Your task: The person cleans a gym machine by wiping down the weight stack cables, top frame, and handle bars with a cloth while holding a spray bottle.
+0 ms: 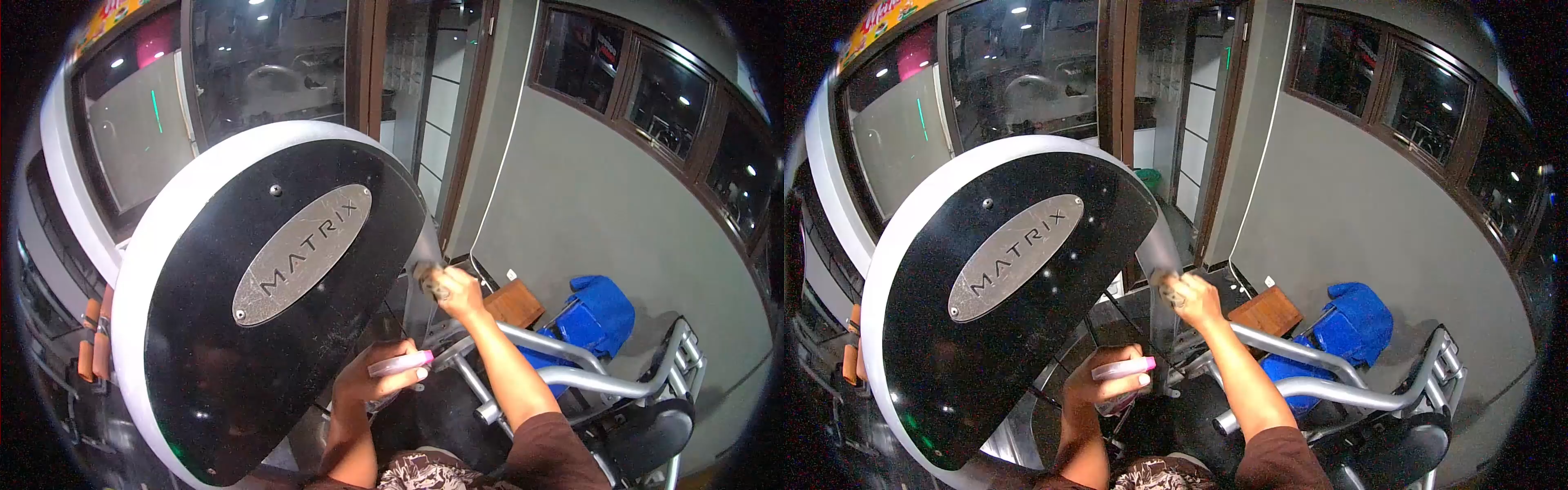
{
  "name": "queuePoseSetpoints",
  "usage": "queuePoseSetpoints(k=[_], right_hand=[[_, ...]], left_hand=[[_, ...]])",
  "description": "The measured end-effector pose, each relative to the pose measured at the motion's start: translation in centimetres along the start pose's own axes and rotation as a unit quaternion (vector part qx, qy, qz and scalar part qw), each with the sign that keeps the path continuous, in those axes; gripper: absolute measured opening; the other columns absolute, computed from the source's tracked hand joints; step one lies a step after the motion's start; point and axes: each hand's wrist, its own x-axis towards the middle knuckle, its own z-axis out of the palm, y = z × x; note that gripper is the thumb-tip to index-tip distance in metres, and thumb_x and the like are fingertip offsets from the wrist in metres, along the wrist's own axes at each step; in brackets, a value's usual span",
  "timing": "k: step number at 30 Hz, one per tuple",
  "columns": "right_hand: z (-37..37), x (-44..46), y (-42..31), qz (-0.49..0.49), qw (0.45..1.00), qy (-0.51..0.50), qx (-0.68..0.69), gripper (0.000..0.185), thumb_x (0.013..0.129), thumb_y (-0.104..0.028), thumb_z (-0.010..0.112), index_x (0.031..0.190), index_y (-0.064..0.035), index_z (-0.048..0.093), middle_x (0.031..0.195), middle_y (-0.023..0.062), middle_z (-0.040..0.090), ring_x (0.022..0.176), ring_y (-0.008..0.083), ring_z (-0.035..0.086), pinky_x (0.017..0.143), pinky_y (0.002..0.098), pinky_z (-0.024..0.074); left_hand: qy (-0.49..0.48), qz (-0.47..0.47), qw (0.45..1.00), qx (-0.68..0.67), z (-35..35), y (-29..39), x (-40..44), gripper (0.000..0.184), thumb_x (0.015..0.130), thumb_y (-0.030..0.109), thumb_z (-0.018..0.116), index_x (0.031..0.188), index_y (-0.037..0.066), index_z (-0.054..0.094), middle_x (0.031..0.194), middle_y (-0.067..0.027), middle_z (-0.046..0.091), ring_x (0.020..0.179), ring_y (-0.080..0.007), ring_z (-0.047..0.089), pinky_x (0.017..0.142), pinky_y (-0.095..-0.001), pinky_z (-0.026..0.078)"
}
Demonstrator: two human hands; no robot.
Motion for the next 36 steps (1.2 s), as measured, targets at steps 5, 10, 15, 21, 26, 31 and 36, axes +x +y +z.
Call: queuePoseSetpoints(k=[5, 10, 15, 21, 26, 31, 36], right_hand=[[4.9, -8.0, 1.1, 0.118, 0.934, -0.328, -0.083, 0.044, 0.077, -0.019, 0.069, 0.119, -0.0313, 0.072, 0.097, 0.0109, 0.07, 0.094, 0.0333, 0.071, 0.081, 0.0492, 0.0575], [5.1, -9.2, 2.7, 0.064, 0.966, -0.244, -0.053, 0.055, 0.073, -0.015, 0.073, 0.126, -0.0307, 0.069, 0.098, 0.0079, 0.069, 0.09, 0.0312, 0.069, 0.076, 0.0462, 0.0583], [-0.4, 1.9, -1.2, 0.004, 0.992, 0.11, 0.068, 0.055, 0.064, -0.004, 0.076, 0.117, -0.0151, 0.07, 0.082, 0.0084, 0.06, 0.075, 0.031, 0.063, 0.067, 0.0425, 0.0557], [4.1, -3.1, 1.5, -0.041, 0.998, 0.032, 0.034, 0.028, 0.069, -0.004, 0.072, 0.096, -0.0106, 0.073, 0.08, 0.0088, 0.062, 0.068, 0.028, 0.064, 0.06, 0.0394, 0.0546], [6.4, -10.1, 3.3, 0.104, 0.927, -0.352, -0.073, 0.056, 0.069, -0.015, 0.075, 0.121, -0.0355, 0.071, 0.098, 0.0054, 0.067, 0.099, 0.0303, 0.069, 0.08, 0.0468, 0.058], [2.9, -3.7, 2.4, -0.054, 0.997, -0.04, -0.022, 0.063, 0.057, -0.011, 0.078, 0.119, -0.0237, 0.071, 0.079, 0.0036, 0.056, 0.079, 0.0262, 0.064, 0.066, 0.0412, 0.0568], [-1.3, 4.0, -0.1, 0.015, 0.988, 0.124, 0.095, 0.051, 0.065, 0.003, 0.074, 0.114, -0.0096, 0.072, 0.085, 0.0106, 0.064, 0.075, 0.0312, 0.065, 0.067, 0.0395, 0.0544]], left_hand=[[0.02, -0.028, 0.999, 0.036, -0.4, 0.3, -0.6, 0.018, 0.088, 0.013, 0.074, 0.101, 0.002, 0.07, 0.079, -0.0037, 0.061, 0.07, -0.0136, 0.058, 0.065, -0.0299, 0.046], [0.042, -0.036, 0.994, 0.09, -0.8, 0.8, -0.4, 0.021, 0.089, 0.022, 0.076, 0.096, 0.004, 0.069, 0.078, -0.0005, 0.059, 0.072, -0.0119, 0.055, 0.065, -0.031, 0.045], [0.02, -0.046, 0.996, 0.078, -0.8, -0.9, 0.0, 0.023, 0.089, 0.024, 0.077, 0.097, 0.004, 0.069, 0.079, -0.0029, 0.062, 0.073, -0.0134, 0.058, 0.066, -0.0315, 0.047], [0.035, -0.04, 0.993, 0.107, -0.8, -0.9, -0.4, 0.027, 0.089, 0.026, 0.077, 0.104, 0.004, 0.071, 0.084, -0.0051, 0.066, 0.078, -0.0168, 0.062, 0.072, -0.0343, 0.051], [0.059, -0.082, 0.986, 0.13, -1.2, -1.4, -1.0, 0.031, 0.088, 0.027, 0.078, 0.108, 0.004, 0.071, 0.092, -0.0063, 0.07, 0.083, -0.0168, 0.064, 0.075, -0.0352, 0.053], [0.113, -0.019, 0.984, 0.135, -0.9, -3.7, -1.3, 0.031, 0.086, 0.025, 0.08, 0.107, 0.004, 0.071, 0.09, -0.006, 0.068, 0.082, -0.0161, 0.063, 0.074, -0.0341, 0.052], [0.079, -0.028, 0.99, 0.112, -1.3, -3.2, -0.5, 0.026, 0.086, 0.02, 0.08, 0.103, 0.003, 0.07, 0.085, -0.0043, 0.065, 0.077, -0.0162, 0.059, 0.071, -0.0331, 0.049]])
